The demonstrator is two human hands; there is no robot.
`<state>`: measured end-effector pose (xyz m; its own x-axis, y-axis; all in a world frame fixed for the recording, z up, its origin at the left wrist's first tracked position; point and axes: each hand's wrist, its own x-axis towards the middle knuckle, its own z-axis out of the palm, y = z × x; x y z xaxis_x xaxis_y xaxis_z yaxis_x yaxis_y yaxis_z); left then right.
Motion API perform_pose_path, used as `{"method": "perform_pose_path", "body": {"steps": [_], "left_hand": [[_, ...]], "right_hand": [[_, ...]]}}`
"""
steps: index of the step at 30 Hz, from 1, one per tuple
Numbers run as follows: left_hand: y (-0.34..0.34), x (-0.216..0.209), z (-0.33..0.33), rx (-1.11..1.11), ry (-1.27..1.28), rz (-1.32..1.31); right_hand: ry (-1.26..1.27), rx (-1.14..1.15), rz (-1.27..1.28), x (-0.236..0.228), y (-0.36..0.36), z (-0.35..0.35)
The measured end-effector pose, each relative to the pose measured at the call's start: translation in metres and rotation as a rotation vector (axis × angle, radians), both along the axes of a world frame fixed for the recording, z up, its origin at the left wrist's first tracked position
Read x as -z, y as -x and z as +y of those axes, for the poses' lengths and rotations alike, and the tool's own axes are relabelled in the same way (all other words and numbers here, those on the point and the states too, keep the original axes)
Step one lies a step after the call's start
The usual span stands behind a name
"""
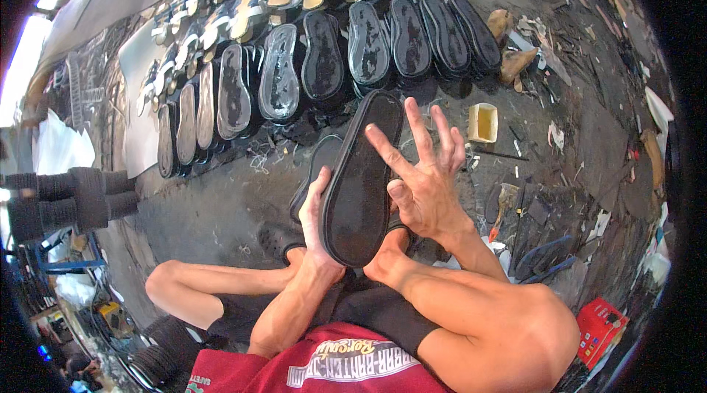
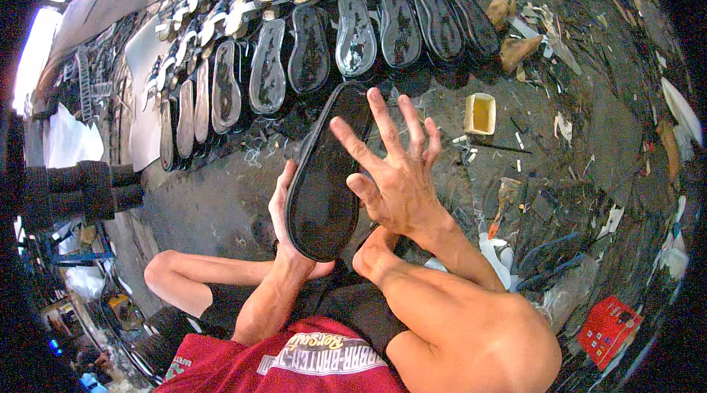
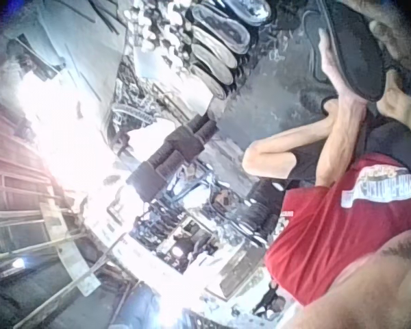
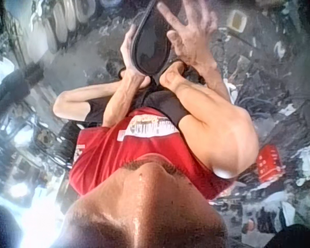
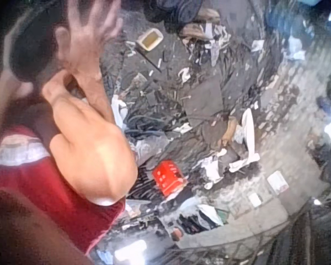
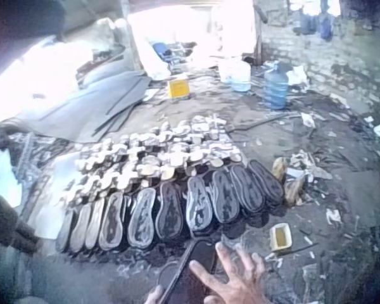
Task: The person sits on the floor and repeatedly rubs the surface of black shoe soles with their hands. They pick up each sole, rub it thoroughly, and place it back in a row. The action is repeated across multiple soles.
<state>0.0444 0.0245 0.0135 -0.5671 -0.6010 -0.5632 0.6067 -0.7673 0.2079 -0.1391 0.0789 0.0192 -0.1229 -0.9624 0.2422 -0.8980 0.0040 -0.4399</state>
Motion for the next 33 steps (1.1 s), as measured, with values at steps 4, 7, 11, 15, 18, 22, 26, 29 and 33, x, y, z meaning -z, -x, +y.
{"method": "perform_pose_path", "body": {"steps": [4, 7, 11, 15, 18, 22, 26, 29, 33], "left_hand": [[-0.001, 0.008, -0.008, -0.027, 0.01, 0.126], [-0.003, 0.006, -0.013, -0.001, -0.023, 0.149], [0.003, -0.005, -0.008, 0.086, -0.081, 0.069], [0.0, -0.007, -0.01, 0.11, -0.072, 0.089], [0.002, -0.008, -0.013, 0.121, -0.076, 0.033], [0.005, -0.01, -0.012, 0.074, -0.095, -0.011], [0.004, -0.009, -0.012, 0.104, -0.076, 0.007], [0.0, -0.003, -0.011, 0.113, -0.051, -0.017], [-0.002, 0.009, -0.011, 0.12, -0.033, -0.083]], "right_hand": [[-0.022, -0.098, 0.145, -0.003, -0.017, 0.02], [0.044, -0.113, 0.041, -0.007, -0.002, 0.011], [-0.045, 0.013, 0.097, 0.003, 0.024, -0.014], [-0.156, -0.041, 0.239, 0.01, 0.018, -0.011], [-0.171, -0.066, 0.209, 0.015, 0.014, -0.009], [-0.189, -0.119, 0.177, 0.019, 0.009, -0.005], [-0.222, -0.15, 0.156, 0.016, 0.005, -0.002], [-0.218, -0.19, 0.098, 0.021, 0.0, 0.001], [-0.238, -0.231, 0.088, 0.018, -0.007, 0.004]]}}
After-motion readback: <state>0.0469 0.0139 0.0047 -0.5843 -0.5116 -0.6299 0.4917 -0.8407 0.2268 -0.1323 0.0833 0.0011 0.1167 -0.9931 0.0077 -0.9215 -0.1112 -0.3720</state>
